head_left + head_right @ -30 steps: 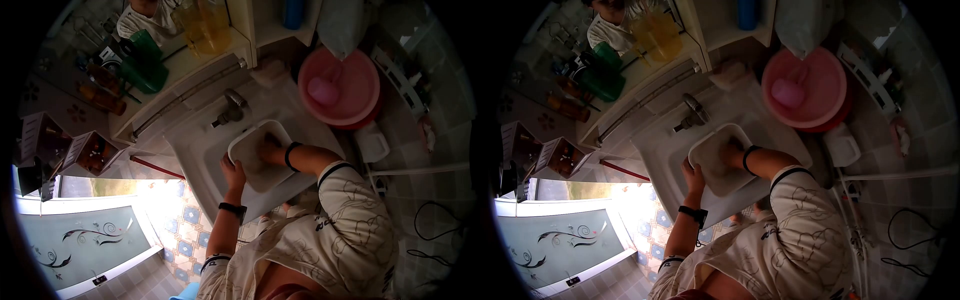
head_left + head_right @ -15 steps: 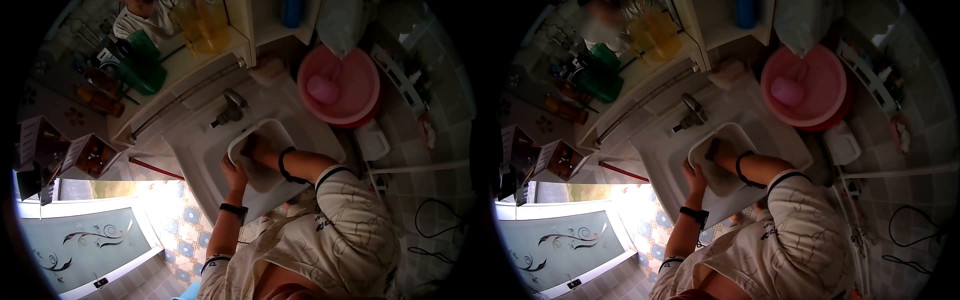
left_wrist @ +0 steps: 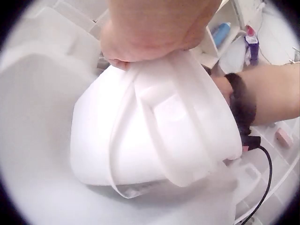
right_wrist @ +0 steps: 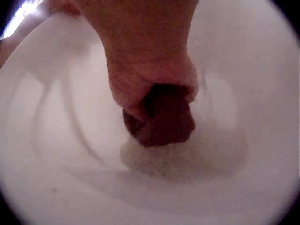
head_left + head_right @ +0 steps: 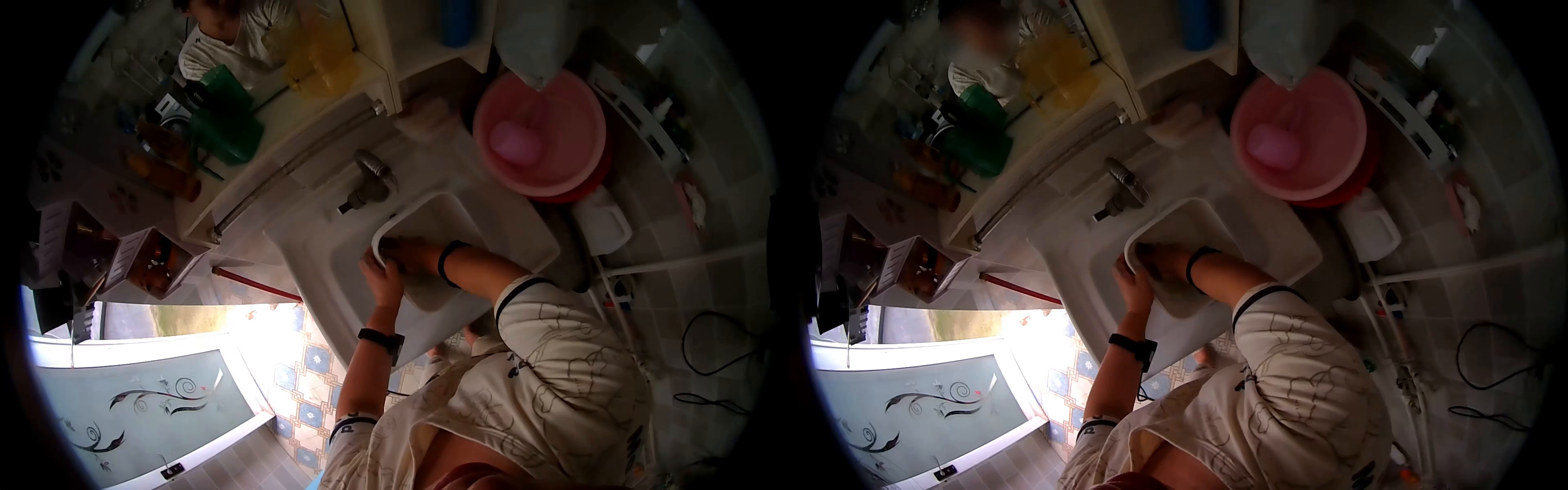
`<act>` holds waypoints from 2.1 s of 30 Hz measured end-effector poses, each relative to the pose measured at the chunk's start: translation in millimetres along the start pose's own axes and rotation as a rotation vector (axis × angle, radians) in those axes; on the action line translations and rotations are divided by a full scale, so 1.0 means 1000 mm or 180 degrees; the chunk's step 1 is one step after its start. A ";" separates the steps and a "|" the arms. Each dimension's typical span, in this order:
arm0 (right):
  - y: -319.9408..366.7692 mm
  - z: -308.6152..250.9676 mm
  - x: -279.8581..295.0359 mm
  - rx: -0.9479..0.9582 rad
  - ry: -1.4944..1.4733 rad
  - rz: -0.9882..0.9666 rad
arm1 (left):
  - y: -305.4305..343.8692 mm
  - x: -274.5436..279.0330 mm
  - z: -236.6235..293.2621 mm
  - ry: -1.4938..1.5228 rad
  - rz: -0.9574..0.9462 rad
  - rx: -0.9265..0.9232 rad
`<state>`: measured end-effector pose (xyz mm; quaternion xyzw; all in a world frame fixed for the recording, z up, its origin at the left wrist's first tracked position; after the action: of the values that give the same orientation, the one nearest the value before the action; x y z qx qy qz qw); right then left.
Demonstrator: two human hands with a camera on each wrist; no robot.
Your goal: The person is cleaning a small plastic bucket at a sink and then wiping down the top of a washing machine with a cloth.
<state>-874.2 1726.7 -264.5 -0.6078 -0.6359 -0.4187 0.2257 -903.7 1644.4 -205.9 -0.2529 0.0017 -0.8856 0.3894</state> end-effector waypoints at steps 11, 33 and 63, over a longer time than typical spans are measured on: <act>-0.040 0.028 -0.025 -0.0720 -0.0032 0.0032 | 0.000 0.006 0.005 -0.0249 -0.0223 -0.0073; 0.028 0.024 -0.056 -0.0500 0.1001 -0.1696 | -0.001 0.008 -0.012 0.0196 -0.0081 0.0315; 0.003 -0.066 -0.002 0.1469 0.2521 0.0895 | -0.016 0.048 0.040 -0.0917 -0.0118 0.0832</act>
<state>-885.6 1671.8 -228.6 -0.4157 -0.4890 -0.4314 0.6340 -924.2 1630.3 -146.4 -0.3244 -0.1738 -0.8400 0.3987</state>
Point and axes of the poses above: each hand's wrist, its own y-axis away from the middle knuckle, its own x-axis out of the back of the hand, z = x × y, the point moved 10 cm from there along -y, towards the middle knuckle, and after that the axes turned 8 degrees about -z, right-handed, at the moved point
